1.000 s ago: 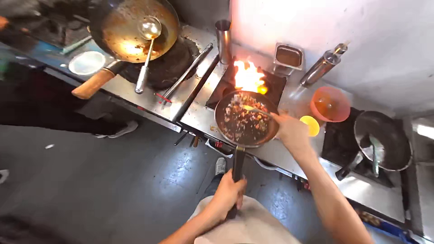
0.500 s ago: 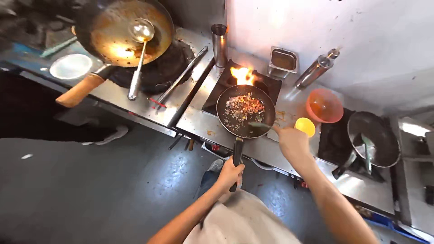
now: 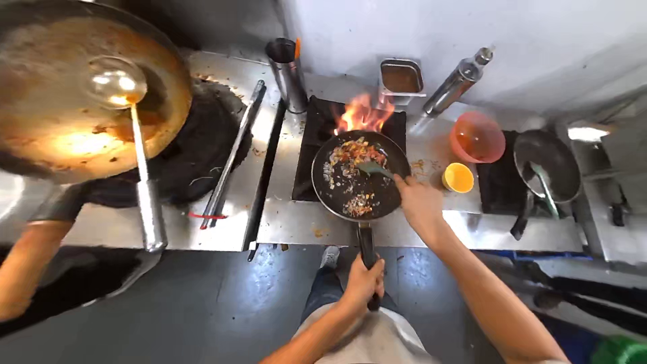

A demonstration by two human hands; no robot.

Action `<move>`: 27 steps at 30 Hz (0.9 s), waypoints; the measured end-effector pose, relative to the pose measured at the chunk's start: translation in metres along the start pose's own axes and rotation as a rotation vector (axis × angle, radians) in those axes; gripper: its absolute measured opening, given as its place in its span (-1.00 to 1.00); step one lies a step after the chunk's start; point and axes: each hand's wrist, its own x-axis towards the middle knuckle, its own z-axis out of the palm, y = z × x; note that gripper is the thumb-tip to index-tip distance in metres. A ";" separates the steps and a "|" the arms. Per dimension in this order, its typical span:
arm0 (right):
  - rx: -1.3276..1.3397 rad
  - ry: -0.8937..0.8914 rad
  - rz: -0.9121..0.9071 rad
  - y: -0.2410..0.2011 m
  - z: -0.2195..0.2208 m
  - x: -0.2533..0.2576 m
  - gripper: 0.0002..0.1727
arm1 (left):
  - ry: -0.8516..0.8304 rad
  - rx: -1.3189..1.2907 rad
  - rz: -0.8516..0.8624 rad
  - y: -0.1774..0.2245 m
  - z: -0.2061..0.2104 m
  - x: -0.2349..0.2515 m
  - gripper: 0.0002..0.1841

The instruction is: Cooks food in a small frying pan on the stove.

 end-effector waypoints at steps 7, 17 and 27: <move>0.457 0.020 0.199 -0.025 0.080 -0.012 -0.32 | -0.034 0.084 0.138 0.025 -0.020 0.046 -0.79; 0.735 0.142 0.261 -0.002 0.088 -0.032 -0.19 | 0.118 0.176 0.254 0.028 -0.012 0.059 -0.74; 0.956 -0.161 0.704 0.037 0.275 -0.401 -0.54 | -0.026 0.775 0.753 0.008 -0.084 -0.005 -0.32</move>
